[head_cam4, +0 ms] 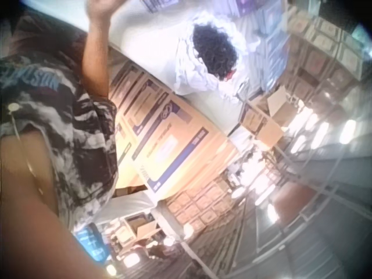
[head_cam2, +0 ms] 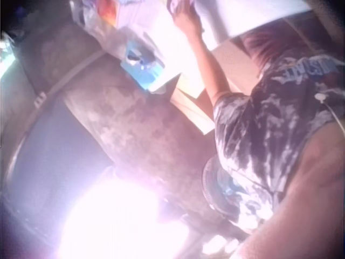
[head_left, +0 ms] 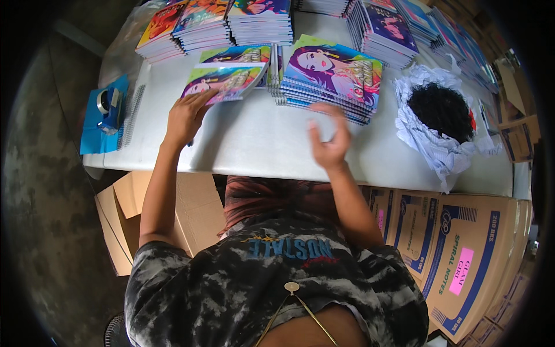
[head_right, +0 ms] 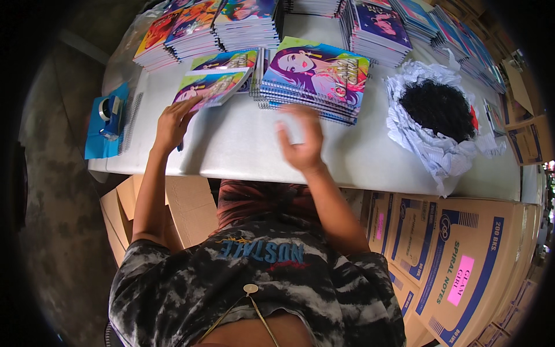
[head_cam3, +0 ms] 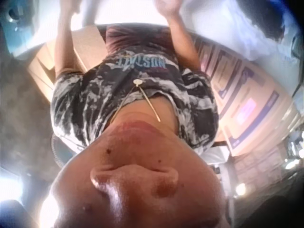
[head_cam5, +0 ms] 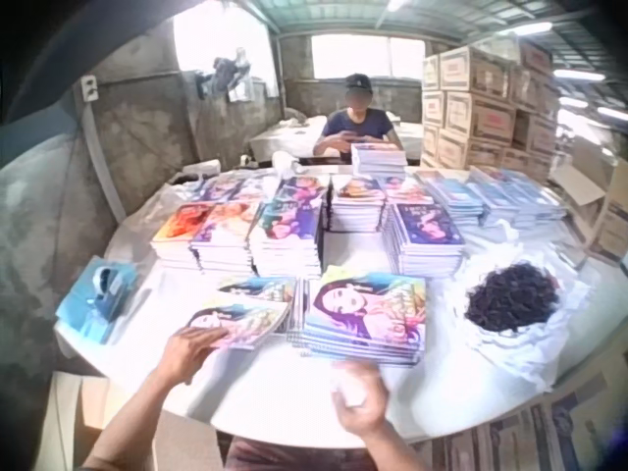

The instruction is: The person assembles spiral-bound notebooks by inserting metal spiral coils into pre-punched holes on the covers and pages. They repeatedly pick up a notebook, thread the spiral, and place the finished unit onto a growing stack on the table.

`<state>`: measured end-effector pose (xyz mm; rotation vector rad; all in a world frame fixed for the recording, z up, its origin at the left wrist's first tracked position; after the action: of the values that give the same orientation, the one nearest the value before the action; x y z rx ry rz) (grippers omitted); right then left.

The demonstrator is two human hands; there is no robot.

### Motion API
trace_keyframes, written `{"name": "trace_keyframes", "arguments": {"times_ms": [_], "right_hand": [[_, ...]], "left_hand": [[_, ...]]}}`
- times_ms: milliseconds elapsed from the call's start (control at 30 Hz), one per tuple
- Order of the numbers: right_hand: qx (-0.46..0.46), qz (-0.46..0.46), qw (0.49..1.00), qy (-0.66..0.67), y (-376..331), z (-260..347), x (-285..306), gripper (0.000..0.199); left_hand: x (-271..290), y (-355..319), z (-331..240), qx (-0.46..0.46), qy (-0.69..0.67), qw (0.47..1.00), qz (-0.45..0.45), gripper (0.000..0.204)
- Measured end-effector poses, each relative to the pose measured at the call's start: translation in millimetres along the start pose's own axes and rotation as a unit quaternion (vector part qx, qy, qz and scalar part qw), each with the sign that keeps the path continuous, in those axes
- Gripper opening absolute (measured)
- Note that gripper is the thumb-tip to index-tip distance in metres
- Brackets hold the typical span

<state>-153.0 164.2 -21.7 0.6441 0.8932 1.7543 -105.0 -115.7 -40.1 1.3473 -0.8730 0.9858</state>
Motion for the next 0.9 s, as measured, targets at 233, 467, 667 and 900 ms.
{"name": "trace_keyframes", "arguments": {"times_ms": [233,467,667,900], "right_hand": [[-0.146,0.161,0.969,0.122,3,-14,-116,0.04],[-0.159,0.12,0.972,0.126,33,-21,-104,0.042],[-0.071,0.096,0.992,0.041,73,7,-93,0.038],[-0.258,0.046,0.917,0.301,28,-18,-79,0.02]], "left_hand": [[-24,10,29,0.03,-0.106,0.991,0.071,0.029],[-50,55,89,0.117,-0.257,0.953,0.11,0.029],[117,6,-56,-0.112,-0.024,0.992,-0.058,0.024],[40,-68,22,0.241,-0.541,0.802,-0.078,0.049]]}}
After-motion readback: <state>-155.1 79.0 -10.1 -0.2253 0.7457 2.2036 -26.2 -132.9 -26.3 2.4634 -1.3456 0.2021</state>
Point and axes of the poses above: each hand's wrist, its own y-axis towards the middle knuckle, its own x-axis out of the back of the hand, z = x × y, the point moved 10 cm from there along y, towards the middle knuckle, and after that the axes turned 13 degrees about y, right-handed, at the moved point
